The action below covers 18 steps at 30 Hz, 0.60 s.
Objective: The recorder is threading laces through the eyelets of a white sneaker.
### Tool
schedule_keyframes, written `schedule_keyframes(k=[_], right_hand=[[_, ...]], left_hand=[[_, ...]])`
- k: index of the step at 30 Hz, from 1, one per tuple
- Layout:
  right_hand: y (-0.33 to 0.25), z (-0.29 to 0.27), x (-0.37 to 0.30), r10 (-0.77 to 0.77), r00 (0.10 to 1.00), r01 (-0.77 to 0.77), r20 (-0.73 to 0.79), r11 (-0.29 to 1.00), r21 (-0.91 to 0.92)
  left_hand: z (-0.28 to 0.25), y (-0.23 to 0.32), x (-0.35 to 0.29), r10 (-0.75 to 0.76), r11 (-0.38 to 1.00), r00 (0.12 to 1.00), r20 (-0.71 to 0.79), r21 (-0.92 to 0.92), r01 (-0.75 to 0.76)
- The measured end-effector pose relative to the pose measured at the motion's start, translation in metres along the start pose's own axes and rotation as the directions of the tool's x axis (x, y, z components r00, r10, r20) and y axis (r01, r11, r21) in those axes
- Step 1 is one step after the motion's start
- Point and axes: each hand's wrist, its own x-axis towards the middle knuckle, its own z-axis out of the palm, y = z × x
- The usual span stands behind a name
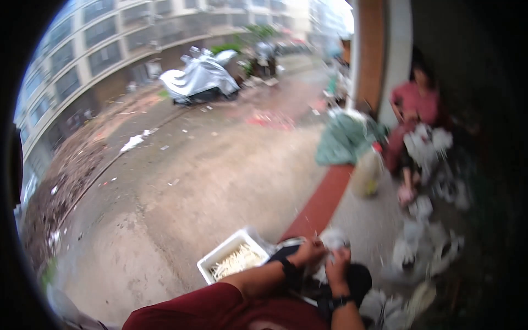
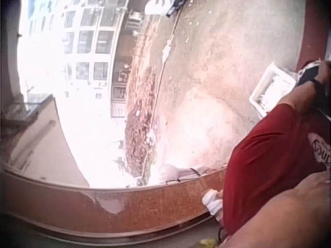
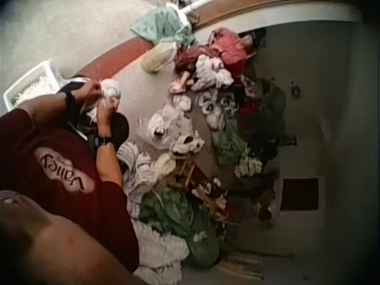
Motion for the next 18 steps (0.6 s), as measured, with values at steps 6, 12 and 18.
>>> schedule_keyframes(k=[6,12,18], right_hand=[[-0.041,-0.019,0.013,-0.141,0.989,0.137,0.045,0.987,0.078],[-0.035,-0.007,0.030,-0.188,0.980,0.189,0.061,0.982,-0.003],[-0.024,0.003,0.032,-0.171,0.984,0.171,0.059,0.985,0.009]], left_hand=[[-0.028,0.048,-0.025,0.077,0.966,0.997,-0.020,0.250,-0.069],[-0.027,0.047,-0.015,0.058,0.987,0.983,-0.177,0.160,-0.029],[-0.032,0.069,-0.023,0.294,0.763,0.953,0.080,0.580,-0.284]])
